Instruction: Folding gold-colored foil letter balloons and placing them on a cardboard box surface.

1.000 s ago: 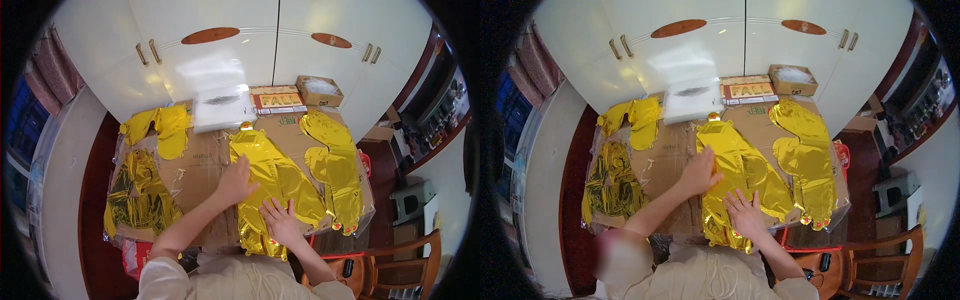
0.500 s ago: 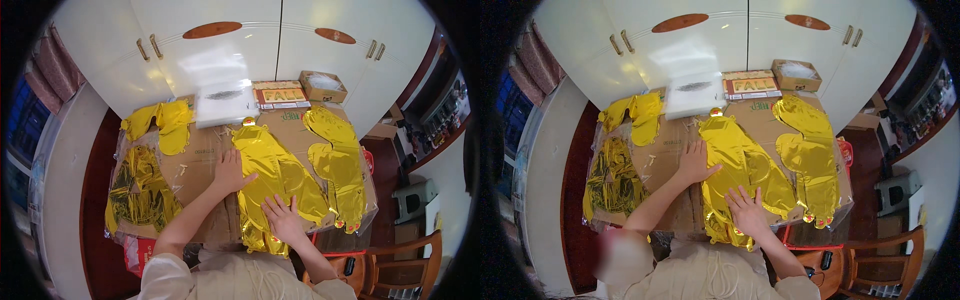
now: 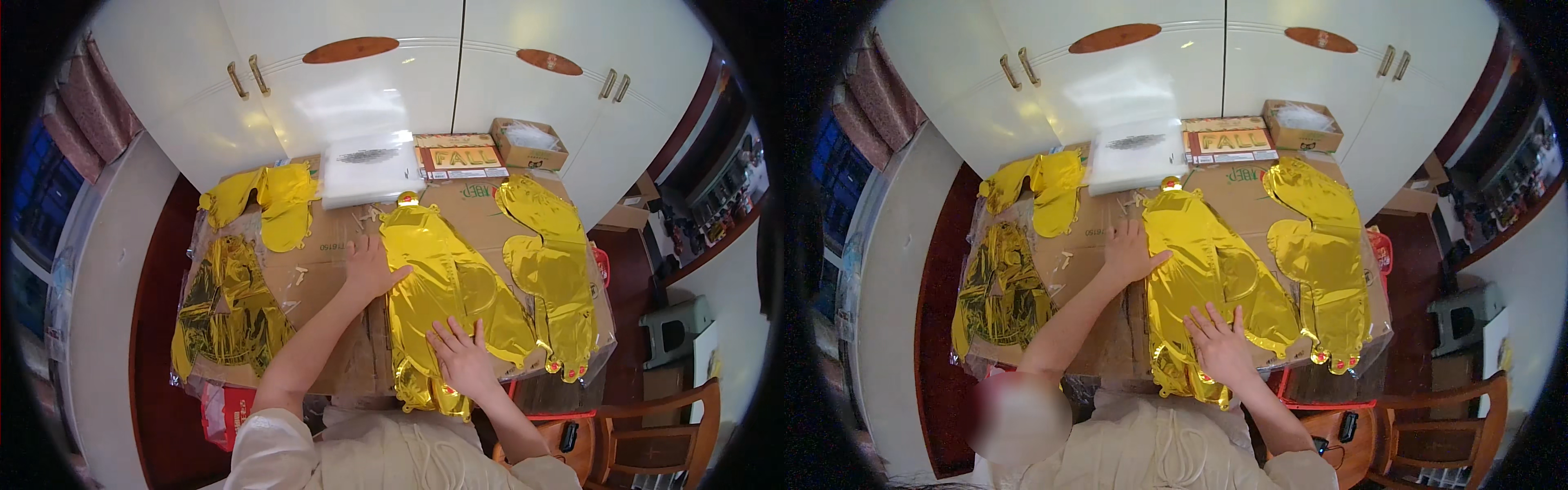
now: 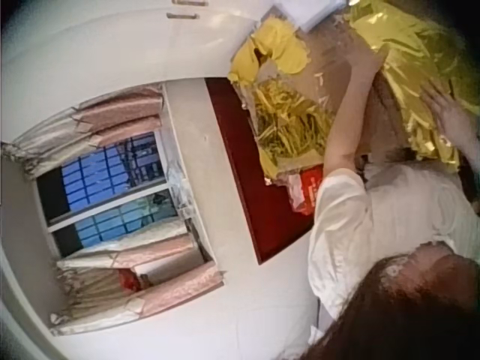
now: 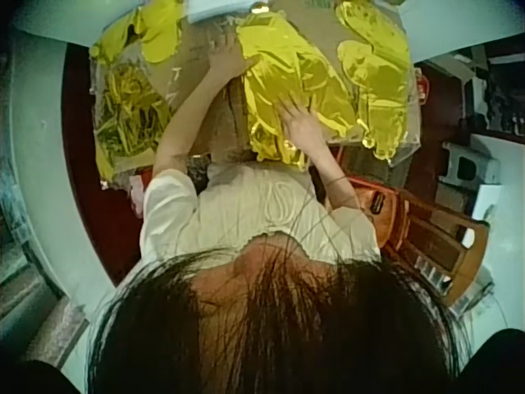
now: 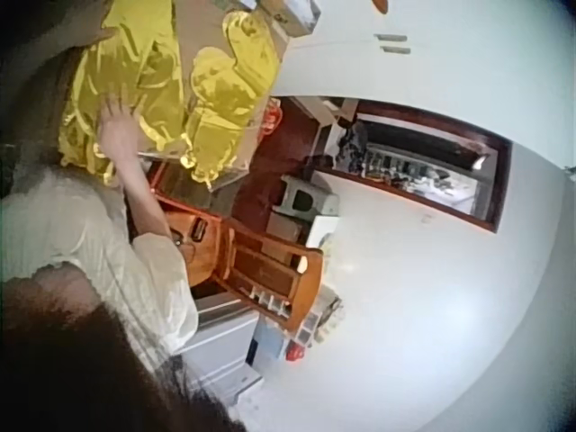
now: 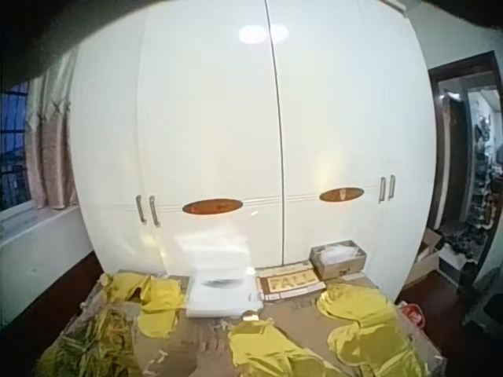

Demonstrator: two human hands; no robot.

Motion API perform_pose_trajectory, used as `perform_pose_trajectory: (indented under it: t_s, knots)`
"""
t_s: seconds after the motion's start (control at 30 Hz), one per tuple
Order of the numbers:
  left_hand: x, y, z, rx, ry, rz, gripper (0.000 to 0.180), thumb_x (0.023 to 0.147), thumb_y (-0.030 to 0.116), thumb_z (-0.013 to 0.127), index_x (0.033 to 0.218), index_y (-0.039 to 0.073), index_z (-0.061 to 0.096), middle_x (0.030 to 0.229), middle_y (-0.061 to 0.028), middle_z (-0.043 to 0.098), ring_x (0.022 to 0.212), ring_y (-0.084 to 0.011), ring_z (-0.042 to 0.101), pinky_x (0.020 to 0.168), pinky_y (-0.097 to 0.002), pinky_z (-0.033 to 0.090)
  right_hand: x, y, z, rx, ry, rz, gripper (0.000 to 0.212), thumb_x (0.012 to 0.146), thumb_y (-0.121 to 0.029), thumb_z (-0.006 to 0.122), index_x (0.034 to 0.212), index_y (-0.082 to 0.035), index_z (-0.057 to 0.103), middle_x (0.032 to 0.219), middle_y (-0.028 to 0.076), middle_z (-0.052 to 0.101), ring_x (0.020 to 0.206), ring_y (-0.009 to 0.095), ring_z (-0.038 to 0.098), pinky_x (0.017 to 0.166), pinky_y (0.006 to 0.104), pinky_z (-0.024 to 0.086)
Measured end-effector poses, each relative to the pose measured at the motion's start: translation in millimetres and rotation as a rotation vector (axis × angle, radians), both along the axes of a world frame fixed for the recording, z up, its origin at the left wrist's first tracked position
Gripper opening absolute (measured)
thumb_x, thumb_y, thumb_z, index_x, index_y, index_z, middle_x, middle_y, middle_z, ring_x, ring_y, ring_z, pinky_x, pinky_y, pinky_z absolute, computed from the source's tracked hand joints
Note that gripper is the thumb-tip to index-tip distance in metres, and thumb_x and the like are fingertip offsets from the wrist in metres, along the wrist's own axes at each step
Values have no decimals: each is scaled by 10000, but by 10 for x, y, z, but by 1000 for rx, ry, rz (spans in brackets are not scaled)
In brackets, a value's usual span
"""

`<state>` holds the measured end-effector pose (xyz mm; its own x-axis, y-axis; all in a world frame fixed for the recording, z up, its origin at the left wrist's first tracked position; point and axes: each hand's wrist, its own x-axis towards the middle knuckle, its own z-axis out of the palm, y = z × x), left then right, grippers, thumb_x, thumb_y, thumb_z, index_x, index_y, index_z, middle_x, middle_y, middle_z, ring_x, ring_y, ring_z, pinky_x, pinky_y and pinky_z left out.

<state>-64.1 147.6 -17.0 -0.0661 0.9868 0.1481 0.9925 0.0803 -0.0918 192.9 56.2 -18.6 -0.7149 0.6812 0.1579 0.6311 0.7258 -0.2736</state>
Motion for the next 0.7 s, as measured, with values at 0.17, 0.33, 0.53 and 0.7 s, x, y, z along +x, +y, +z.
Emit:
perform_pose_trajectory:
  t_s: [0.17, 0.33, 0.53, 0.7]
  knots:
    - [6, -66, -198, 148, -104, -89, 791, 835, 574, 506, 1314, -46, 393, 1306, -175, 440, 1227, -298, 394, 1018, -503, 268, 21, 4, -35, 9, -19, 19, 462, 845, -176, 532, 1304, -126, 504, 1391, 58, 447, 1329, 265, 351, 1052, 664, 157]
    - [36, -170, -168, 38, -165, -173, 780, 847, 539, 498, 1346, -45, 356, 1410, -184, 371, 1301, -282, 340, 1034, -519, 265, 9, -2, 7, -2, -7, 7, 460, 827, -156, 551, 1286, -138, 518, 1373, 51, 464, 1311, 267, 378, 1062, 645, 166]
    - [-30, -86, -107, 4, -97, -124, 818, 836, 577, 482, 1333, -63, 372, 1364, -185, 411, 1258, -262, 369, 1005, -486, 290, 14, -6, 3, 2, -18, 6, 459, 832, -166, 548, 1288, -133, 517, 1372, 56, 466, 1313, 266, 376, 1062, 647, 162]
    - [-92, -25, -59, -42, -92, -99, 873, 821, 617, 477, 1343, -72, 358, 1338, -193, 427, 1230, -267, 389, 990, -485, 293, 18, -1, -5, 1, -11, 17, 465, 838, -177, 539, 1299, -121, 507, 1374, 64, 463, 1316, 273, 372, 1058, 657, 158]
